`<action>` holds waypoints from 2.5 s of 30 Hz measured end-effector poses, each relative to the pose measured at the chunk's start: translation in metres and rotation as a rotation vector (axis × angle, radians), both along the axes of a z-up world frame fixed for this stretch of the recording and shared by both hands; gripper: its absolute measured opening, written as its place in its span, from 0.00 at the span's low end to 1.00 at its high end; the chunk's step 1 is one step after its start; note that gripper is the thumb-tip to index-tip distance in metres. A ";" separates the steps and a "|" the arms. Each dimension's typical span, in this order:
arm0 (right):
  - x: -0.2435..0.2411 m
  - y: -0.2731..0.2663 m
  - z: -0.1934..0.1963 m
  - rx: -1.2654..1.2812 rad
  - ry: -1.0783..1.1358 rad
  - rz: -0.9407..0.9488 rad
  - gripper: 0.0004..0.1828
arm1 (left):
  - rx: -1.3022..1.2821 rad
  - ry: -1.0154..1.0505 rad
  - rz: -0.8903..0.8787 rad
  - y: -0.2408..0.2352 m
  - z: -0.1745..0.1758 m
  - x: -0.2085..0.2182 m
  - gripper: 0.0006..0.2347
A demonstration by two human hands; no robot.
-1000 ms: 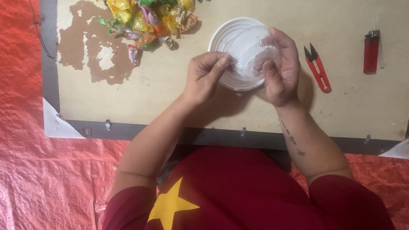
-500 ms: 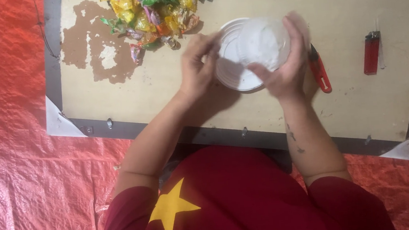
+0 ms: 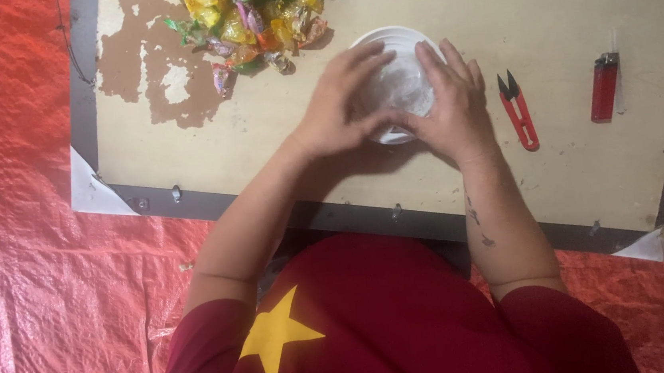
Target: Trimming the edges of a clear plastic container using small snips over a white plate.
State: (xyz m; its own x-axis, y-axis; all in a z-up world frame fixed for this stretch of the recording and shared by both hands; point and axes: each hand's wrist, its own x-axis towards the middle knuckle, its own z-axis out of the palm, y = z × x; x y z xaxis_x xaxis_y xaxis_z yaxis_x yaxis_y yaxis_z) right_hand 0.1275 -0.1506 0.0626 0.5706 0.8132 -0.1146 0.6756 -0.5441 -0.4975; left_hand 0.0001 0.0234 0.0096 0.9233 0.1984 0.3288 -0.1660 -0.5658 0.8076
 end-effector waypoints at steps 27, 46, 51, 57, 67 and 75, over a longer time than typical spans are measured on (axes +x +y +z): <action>-0.004 0.001 -0.024 0.120 -0.148 0.087 0.49 | 0.247 0.083 0.144 -0.012 -0.017 0.004 0.27; 0.008 -0.010 -0.011 0.260 -0.112 -0.019 0.12 | 0.248 0.094 0.158 -0.014 -0.007 0.002 0.26; -0.002 -0.009 -0.002 0.383 -0.045 0.058 0.05 | 0.273 0.139 0.154 -0.014 -0.004 0.003 0.29; 0.025 -0.022 -0.019 0.643 -0.085 0.087 0.05 | 0.289 0.199 0.150 -0.015 -0.009 0.005 0.39; 0.029 -0.065 0.033 -0.190 -0.082 -0.474 0.30 | 0.110 0.221 0.189 -0.008 0.010 0.001 0.37; 0.040 -0.074 -0.012 0.573 -0.167 -0.324 0.11 | -0.316 -0.004 -0.185 0.004 0.010 -0.007 0.34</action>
State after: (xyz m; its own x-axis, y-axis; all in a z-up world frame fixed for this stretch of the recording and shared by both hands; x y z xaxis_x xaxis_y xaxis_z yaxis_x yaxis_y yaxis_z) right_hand 0.1677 -0.2248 0.0505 0.7684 0.5039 0.3947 0.6158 -0.4138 -0.6705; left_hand -0.0064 0.0274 0.0199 0.9520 0.1207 0.2811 -0.2452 -0.2485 0.9371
